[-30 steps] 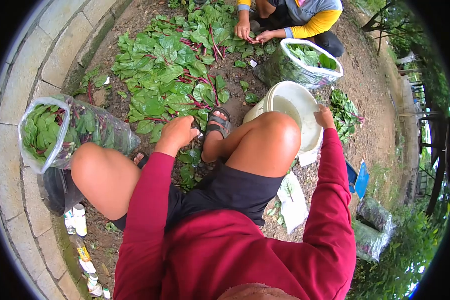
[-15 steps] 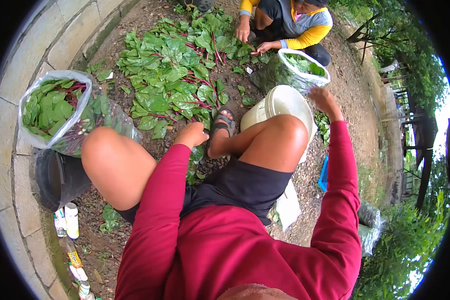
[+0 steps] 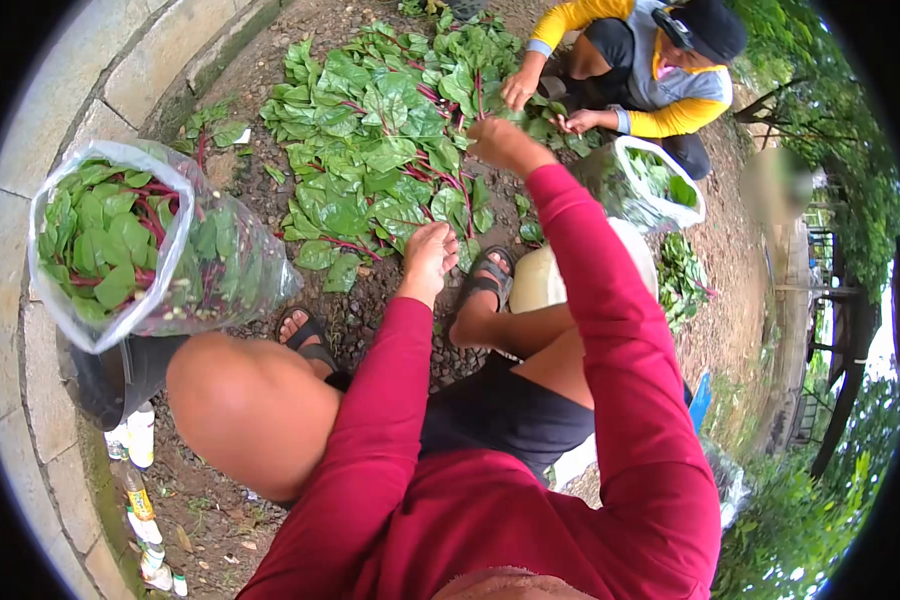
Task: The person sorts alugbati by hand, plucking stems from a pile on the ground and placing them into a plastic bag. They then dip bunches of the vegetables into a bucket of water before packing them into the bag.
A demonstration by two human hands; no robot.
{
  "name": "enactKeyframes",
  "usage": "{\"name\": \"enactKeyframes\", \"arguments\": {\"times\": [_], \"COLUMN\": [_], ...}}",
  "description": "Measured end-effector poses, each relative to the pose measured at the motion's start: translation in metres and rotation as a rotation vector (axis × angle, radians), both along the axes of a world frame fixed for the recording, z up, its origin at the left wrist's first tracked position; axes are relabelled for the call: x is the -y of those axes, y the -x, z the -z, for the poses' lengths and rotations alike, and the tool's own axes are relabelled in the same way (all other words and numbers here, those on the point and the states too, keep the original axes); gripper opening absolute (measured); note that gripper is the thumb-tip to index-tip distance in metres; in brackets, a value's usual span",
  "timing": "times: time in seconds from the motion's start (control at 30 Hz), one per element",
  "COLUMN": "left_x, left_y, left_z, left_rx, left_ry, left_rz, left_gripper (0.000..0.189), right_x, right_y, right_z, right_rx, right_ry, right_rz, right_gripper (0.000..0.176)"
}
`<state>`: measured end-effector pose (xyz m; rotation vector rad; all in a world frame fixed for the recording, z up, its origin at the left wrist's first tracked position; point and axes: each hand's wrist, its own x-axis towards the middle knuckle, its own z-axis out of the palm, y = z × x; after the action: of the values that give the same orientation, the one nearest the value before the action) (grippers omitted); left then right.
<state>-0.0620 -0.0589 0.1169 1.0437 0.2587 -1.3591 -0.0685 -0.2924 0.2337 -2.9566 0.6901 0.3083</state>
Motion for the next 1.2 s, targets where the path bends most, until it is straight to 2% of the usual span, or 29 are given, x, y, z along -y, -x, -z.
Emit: {"name": "enactKeyframes", "arguments": {"times": [0.03, 0.07, 0.2, 0.23, 0.33, 0.4, 0.47, 0.6, 0.7, 0.73, 0.83, 1.0, 1.07, 1.2], "left_x": [0.002, 0.003, 0.0, 0.001, 0.006, 0.014, 0.018, 0.013, 0.003, 0.006, -0.025, -0.013, 0.0, 0.025], "left_y": [-0.007, -0.014, -0.039, -0.044, -0.054, -0.055, -0.051, -0.044, -0.042, -0.049, -0.048, -0.039, -0.034, -0.025], "left_z": [0.0, 0.006, 0.027, 0.032, 0.045, 0.047, 0.048, 0.041, 0.055, 0.057, 0.06, 0.063, 0.055, 0.036], "left_rx": [-0.032, -0.003, 0.0, -0.024, -0.096, -0.143, -0.175, -0.155, -0.092, -0.043, 0.063, 0.016, 0.004, -0.026], "left_ry": [0.015, 0.005, -0.069, -0.089, -0.135, -0.175, -0.179, -0.157, -0.144, -0.114, -0.142, -0.176, -0.128, -0.006], "left_rz": [-0.035, -0.069, -0.205, -0.229, -0.265, -0.29, -0.313, -0.288, -0.312, -0.349, -0.408, -0.366, -0.366, -0.412], "left_gripper": [0.024, 0.024, 0.025, 0.024, 0.024, 0.024, 0.025, 0.03, 0.032, 0.032, 0.032, 0.034, 0.037, 0.049], "right_x": [-0.001, 0.006, 0.013, 0.014, 0.021, 0.028, 0.023, 0.026, 0.039, 0.05, 0.028, -0.011, -0.022, -0.06], "right_y": [-0.008, -0.011, -0.02, -0.028, -0.048, -0.06, -0.071, -0.079, -0.068, -0.075, -0.077, -0.076, -0.063, -0.025], "right_z": [0.027, 0.064, 0.14, 0.148, 0.175, 0.201, 0.199, 0.198, 0.231, 0.232, 0.204, 0.119, 0.108, 0.08], "right_rx": [-0.062, -0.057, 0.028, 0.04, 0.043, -0.068, -0.217, -0.251, -0.117, -0.083, -0.081, -0.066, 0.017, 0.186], "right_ry": [-0.027, 0.025, -0.243, -0.288, -0.301, -0.235, -0.194, -0.149, -0.198, -0.214, -0.287, -0.317, -0.236, -0.42], "right_rz": [-0.031, -0.162, 0.186, 0.285, 0.343, 0.345, 0.386, 0.271, 0.227, 0.177, 0.22, 0.286, 0.262, 0.287], "right_gripper": [0.027, 0.022, 0.026, 0.029, 0.03, 0.036, 0.039, 0.043, 0.036, 0.034, 0.034, 0.029, 0.03, 0.028]}}
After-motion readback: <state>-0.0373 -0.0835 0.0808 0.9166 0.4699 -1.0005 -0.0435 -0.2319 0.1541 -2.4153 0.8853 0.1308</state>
